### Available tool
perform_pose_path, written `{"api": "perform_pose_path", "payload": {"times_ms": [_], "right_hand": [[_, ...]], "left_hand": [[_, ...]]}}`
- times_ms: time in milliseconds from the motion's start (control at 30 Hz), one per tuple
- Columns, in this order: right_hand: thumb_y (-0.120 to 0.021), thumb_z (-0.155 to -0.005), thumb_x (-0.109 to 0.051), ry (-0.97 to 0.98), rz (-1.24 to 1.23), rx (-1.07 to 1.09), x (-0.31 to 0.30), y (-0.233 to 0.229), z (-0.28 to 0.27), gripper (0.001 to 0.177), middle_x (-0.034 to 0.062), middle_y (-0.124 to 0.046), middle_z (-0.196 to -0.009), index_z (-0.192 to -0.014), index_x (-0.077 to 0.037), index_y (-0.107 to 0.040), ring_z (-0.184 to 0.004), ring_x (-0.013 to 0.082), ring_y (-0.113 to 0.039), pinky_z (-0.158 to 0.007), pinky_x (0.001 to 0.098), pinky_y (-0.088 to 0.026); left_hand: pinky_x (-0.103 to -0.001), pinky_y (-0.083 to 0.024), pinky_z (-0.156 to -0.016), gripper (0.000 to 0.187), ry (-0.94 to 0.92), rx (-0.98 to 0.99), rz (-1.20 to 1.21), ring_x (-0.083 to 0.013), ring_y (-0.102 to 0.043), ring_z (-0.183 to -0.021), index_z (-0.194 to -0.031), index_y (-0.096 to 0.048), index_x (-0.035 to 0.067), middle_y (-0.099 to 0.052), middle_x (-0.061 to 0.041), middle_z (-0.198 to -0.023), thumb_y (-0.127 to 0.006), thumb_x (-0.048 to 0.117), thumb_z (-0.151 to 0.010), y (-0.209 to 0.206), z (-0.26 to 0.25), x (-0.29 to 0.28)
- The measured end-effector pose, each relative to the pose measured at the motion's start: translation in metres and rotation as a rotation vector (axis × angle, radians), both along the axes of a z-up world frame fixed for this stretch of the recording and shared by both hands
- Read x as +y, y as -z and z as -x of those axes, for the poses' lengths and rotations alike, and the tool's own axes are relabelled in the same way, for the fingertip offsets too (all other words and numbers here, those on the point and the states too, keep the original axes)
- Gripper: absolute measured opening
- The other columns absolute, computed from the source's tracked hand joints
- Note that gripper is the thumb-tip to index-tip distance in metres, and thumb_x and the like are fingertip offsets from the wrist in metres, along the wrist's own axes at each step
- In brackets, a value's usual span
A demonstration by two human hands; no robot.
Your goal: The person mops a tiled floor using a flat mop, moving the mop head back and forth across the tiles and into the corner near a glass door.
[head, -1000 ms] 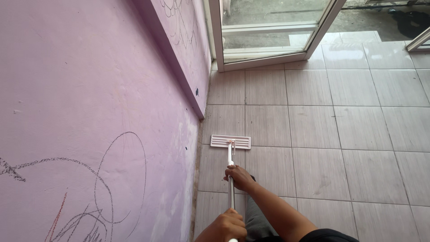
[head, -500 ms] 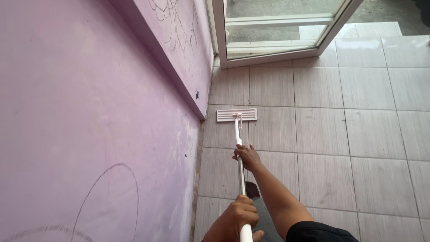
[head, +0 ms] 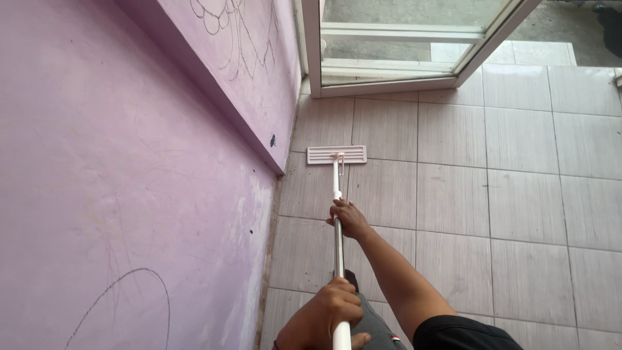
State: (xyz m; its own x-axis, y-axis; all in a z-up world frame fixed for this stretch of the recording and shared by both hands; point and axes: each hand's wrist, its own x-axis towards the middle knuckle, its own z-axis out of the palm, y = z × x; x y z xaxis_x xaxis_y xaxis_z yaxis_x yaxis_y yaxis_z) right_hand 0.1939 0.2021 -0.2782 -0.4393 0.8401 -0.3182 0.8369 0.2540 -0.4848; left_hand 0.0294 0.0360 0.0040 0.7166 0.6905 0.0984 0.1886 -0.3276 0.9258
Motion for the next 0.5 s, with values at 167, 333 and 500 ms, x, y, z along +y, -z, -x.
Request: {"api": "perform_pose_path", "payload": {"times_ms": [167,333,500], "right_hand": [[-0.071,-0.092,-0.042,0.024,0.022,0.060,-0.076,-0.009,0.004,0.033,0.0128,-0.054,-0.147,-0.096,-0.009,-0.067,-0.128,0.0374,-0.058,-0.102,0.0469,-0.054],[-0.073,-0.090,-0.042,-0.046,0.003,0.064,-0.159,-0.017,0.009,0.035,0.0185,-0.053,-0.146,-0.094,-0.009,-0.068,-0.118,0.0384,-0.066,-0.098,0.0466,-0.057],[-0.073,-0.089,-0.041,-0.084,-0.051,0.105,-0.251,-0.031,0.018,0.034,0.0183,-0.060,-0.134,-0.095,-0.008,-0.068,-0.109,0.0392,-0.067,-0.091,0.0472,-0.058]], "left_hand": [[-0.034,-0.044,-0.109,0.046,0.025,0.023,0.093,-0.0202,-0.054,-0.064,-0.060,-0.057,0.006,-0.056,-0.006,-0.060,-0.076,0.037,-0.087,-0.009,0.006,-0.067],[-0.035,-0.043,-0.110,0.049,0.015,-0.029,0.091,-0.0183,-0.054,-0.060,-0.061,-0.058,0.006,-0.056,-0.004,-0.060,-0.073,0.041,-0.092,-0.015,0.010,-0.150],[-0.034,-0.047,-0.095,0.051,-0.011,0.000,0.032,-0.0178,-0.049,-0.058,-0.060,-0.052,0.007,-0.050,-0.004,-0.058,-0.069,0.038,-0.096,0.006,0.019,-0.241]]}}
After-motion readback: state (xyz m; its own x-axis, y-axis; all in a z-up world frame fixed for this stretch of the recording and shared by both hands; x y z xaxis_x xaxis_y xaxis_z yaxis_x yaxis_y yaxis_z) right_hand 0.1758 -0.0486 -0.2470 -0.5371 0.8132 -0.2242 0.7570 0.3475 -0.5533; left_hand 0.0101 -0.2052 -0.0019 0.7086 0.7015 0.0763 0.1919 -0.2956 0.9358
